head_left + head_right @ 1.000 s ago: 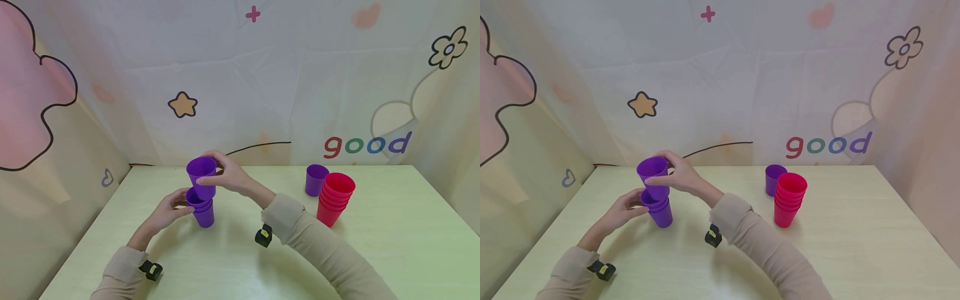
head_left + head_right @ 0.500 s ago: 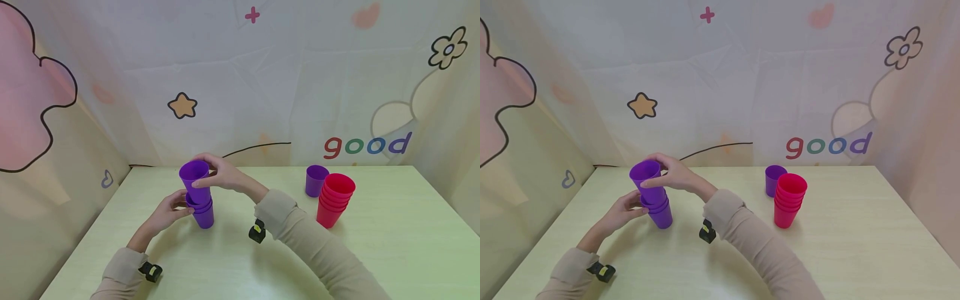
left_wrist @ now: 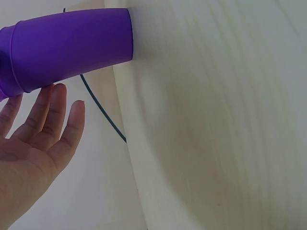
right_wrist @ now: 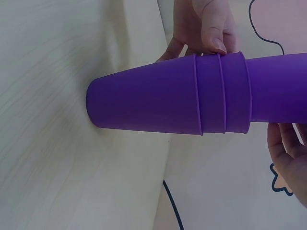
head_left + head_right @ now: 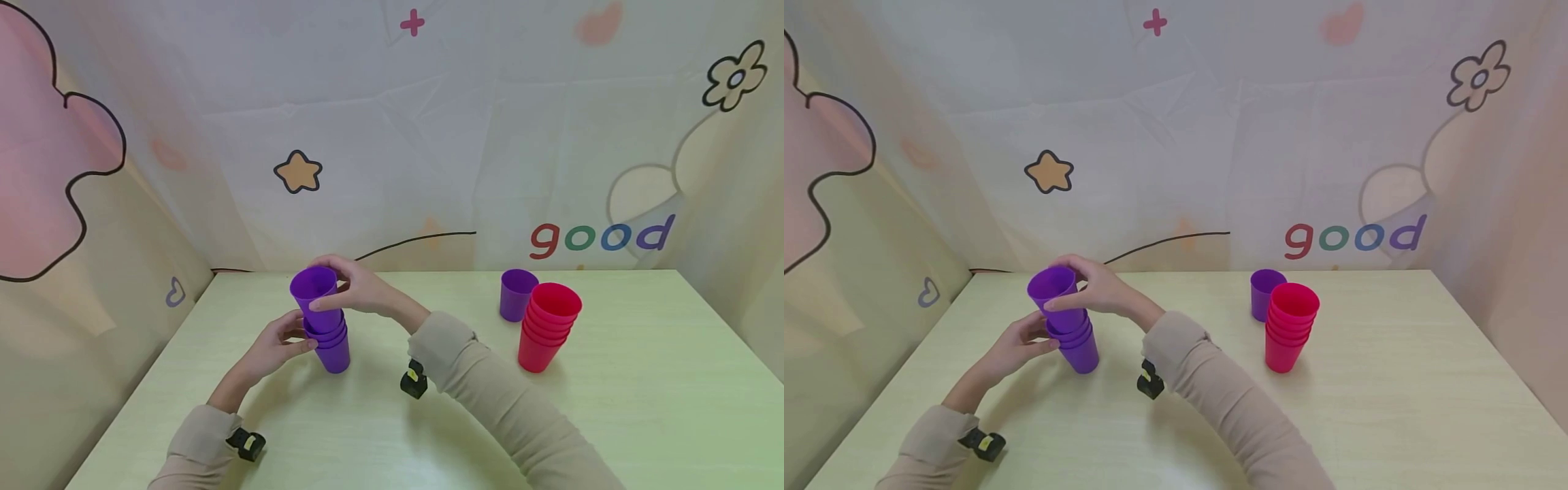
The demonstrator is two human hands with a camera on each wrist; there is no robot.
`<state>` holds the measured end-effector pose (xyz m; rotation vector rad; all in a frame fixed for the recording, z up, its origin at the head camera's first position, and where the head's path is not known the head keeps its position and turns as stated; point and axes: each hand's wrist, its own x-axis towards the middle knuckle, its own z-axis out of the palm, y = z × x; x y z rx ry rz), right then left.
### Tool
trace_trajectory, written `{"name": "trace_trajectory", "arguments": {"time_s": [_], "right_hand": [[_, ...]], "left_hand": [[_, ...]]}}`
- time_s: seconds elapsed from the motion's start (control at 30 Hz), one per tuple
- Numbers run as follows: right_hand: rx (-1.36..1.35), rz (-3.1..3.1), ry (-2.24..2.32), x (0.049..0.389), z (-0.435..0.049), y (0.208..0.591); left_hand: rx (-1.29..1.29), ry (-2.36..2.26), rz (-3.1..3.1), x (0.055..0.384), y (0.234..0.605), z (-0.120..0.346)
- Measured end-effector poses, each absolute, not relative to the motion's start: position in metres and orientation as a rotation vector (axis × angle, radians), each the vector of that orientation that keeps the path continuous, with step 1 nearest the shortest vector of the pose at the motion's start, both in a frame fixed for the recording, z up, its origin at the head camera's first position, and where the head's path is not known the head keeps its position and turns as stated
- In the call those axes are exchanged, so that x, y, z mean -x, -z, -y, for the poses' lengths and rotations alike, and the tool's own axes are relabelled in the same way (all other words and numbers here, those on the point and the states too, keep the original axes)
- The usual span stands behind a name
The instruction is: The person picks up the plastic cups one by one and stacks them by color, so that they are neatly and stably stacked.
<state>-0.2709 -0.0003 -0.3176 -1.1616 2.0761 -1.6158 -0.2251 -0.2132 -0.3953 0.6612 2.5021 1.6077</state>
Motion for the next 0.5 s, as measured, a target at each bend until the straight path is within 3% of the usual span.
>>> {"name": "trace_trajectory", "arguments": {"time_s": [0.5], "right_hand": [[1.164,-2.15,1.552,0.271,0.001,0.335]], "left_hand": [[-0.673,-1.609,-2.519,0.224,0.395,0.212]]}}
